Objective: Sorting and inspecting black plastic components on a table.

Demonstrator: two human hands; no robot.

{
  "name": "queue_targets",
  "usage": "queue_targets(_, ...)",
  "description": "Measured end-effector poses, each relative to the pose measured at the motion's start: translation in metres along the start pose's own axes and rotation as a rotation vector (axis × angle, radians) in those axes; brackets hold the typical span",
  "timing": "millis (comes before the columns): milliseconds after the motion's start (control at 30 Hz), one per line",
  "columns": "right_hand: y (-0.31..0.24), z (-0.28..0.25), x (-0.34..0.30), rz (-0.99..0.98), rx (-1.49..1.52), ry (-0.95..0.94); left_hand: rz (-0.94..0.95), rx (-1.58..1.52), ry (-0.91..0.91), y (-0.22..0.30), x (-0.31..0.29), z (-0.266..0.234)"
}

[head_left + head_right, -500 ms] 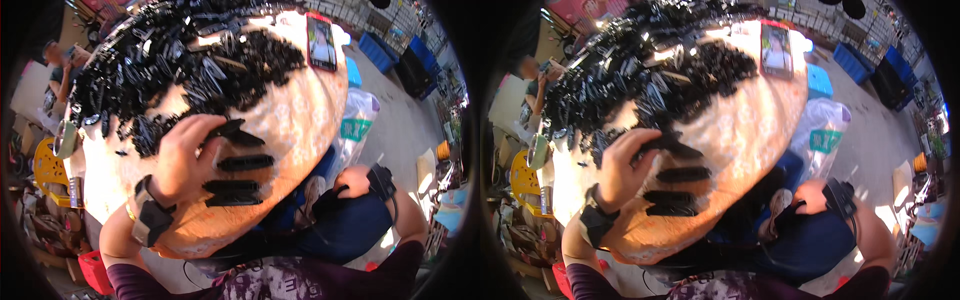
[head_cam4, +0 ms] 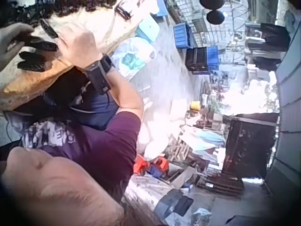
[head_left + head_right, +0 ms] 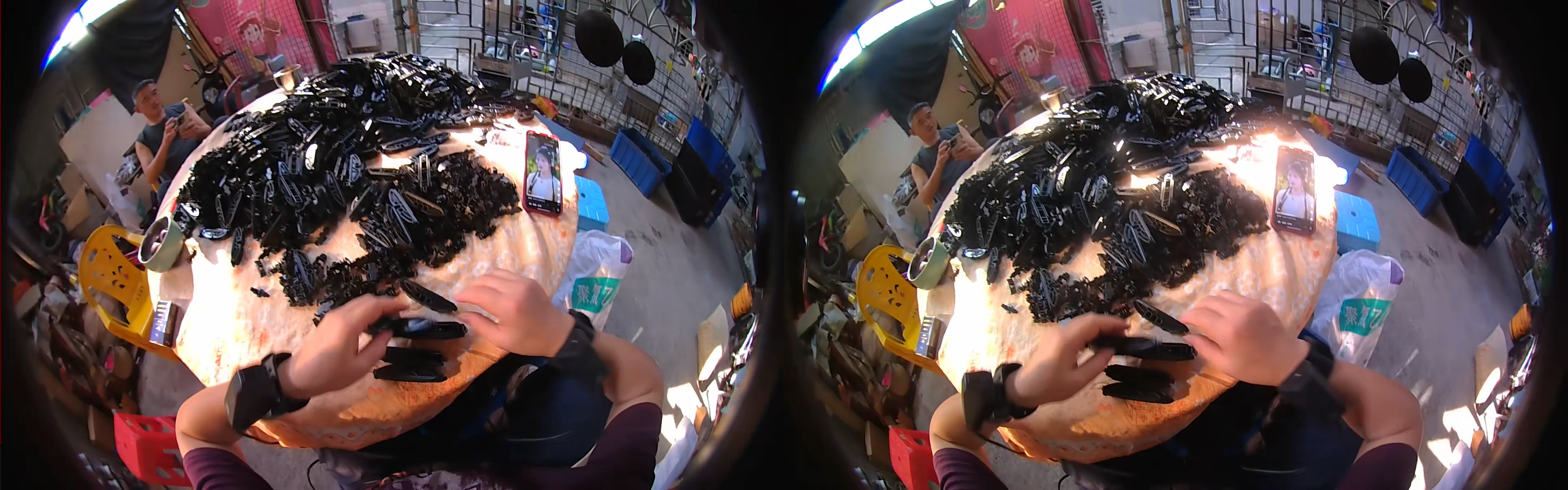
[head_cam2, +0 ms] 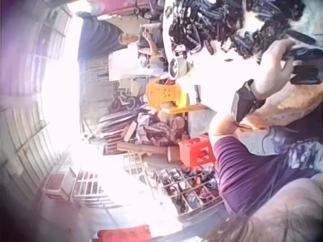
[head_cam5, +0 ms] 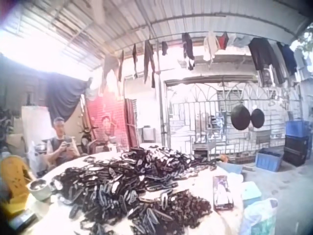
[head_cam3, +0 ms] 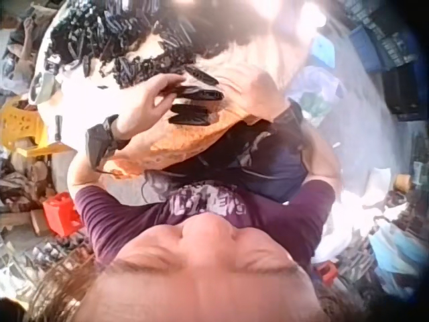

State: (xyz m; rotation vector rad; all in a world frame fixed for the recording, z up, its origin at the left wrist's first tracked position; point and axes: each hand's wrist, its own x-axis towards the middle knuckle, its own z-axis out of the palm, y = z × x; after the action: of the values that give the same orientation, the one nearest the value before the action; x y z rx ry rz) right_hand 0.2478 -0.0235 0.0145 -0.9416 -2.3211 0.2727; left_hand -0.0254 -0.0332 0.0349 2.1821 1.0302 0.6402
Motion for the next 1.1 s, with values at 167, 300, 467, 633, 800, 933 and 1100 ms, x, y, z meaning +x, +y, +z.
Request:
queue_targets(167, 0.014, 0.033, 0.012, 0.033, 0.085, 0.055, 0.232, 0.281, -0.045, 0.006, -0.028, 0.031)
queue_targets(300, 0.015, 0.035, 0.019, -0.053, 0.210, -0.029, 0.324, 0.645, -0.038, -0.005, -0.029, 0.043)
queue_targets(467, 0.016, 0.018, -0.013, -0.146, 0.168, -0.082, 0.413, 0.498, 0.049, -0.002, -0.002, 0.055)
queue_targets(633, 0.007, -0.016, -0.070, 0.195, -0.080, 0.167, 0.424, 0.412, -0.066, 0.008, 0.020, 0.061)
queue_targets(800, 0.037, 0.007, -0.213, 0.595, -0.420, 0.375, 0.421, 0.335, -0.070, 0.021, 0.034, 0.072)
queue_targets(933, 0.065, 0.097, -0.352, 0.947, -0.369, 0.194, 0.457, 0.397, -0.128, 0.029, 0.025, 0.089)
queue_targets(1100, 0.047, 0.158, -0.377, 1.496, 0.024, 0.122, 0.778, 0.801, -0.014, 0.039, 0.009, 0.116)
